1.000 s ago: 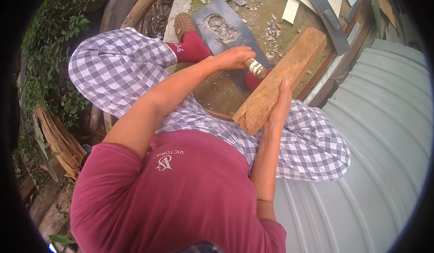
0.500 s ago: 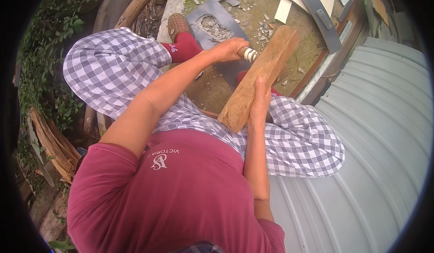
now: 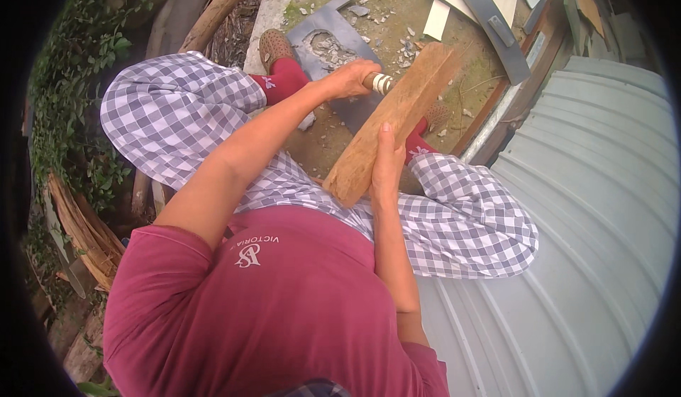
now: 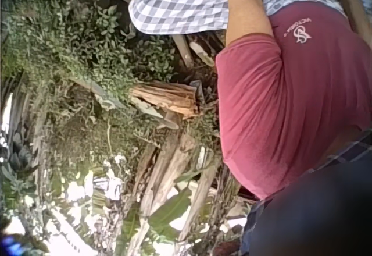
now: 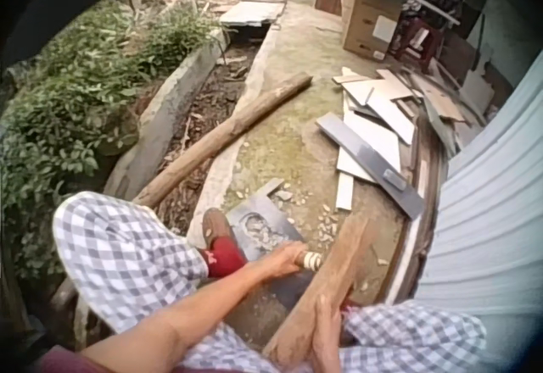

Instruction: Carving a piece of wood using a chisel and a wooden mallet.

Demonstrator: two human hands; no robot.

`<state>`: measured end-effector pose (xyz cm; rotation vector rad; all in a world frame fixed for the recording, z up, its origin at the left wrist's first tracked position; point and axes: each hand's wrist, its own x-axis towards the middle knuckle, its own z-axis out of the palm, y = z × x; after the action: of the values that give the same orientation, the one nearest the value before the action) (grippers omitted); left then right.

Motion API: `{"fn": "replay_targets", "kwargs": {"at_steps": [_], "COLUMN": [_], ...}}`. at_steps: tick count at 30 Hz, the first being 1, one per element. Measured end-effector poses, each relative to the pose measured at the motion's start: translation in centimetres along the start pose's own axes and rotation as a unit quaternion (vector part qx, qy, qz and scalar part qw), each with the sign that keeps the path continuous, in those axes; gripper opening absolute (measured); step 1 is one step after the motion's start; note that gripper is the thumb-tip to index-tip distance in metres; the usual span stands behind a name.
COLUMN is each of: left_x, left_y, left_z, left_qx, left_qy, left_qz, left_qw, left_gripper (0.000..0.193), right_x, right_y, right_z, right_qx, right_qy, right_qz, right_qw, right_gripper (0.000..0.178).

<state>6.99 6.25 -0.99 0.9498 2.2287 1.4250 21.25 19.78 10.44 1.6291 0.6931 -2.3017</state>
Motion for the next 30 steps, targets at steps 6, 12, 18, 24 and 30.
{"fn": "replay_targets", "kwargs": {"at_steps": [6, 12, 18, 24, 30], "left_x": [-0.3, -0.6, 0.2, -0.3, -0.4], "left_y": [-0.5, -0.4, -0.7, -0.5, -0.7], "left_z": [0.6, -0.2, 0.6, 0.2, 0.0], "left_qx": [0.047, 0.035, 0.034, 0.042, 0.048], "left_qy": [0.019, 0.008, 0.008, 0.022, 0.018], "left_qz": [-0.010, -0.027, -0.019, -0.016, -0.027], "left_qw": [0.999, 0.999, 0.999, 0.999, 0.998], "left_gripper": [0.022, 0.022, 0.021, 0.020, 0.021], "right_x": [-6.4, -9.8, -0.9, -9.0, -11.5], "right_y": [-4.2, -7.1, 2.0, -5.5, -9.7], "right_z": [0.4, 0.6, -1.5, 1.4, 1.3], "right_qx": [-0.086, -0.048, -0.274, -0.087, -0.065], "right_qy": [-0.039, 0.004, -0.076, -0.052, -0.008], "right_qz": [-0.412, -0.576, -0.264, -0.424, -0.615], "right_qw": [0.906, 0.816, 0.922, 0.900, 0.785], "right_gripper": [0.062, 0.073, 0.056, 0.061, 0.077]}}
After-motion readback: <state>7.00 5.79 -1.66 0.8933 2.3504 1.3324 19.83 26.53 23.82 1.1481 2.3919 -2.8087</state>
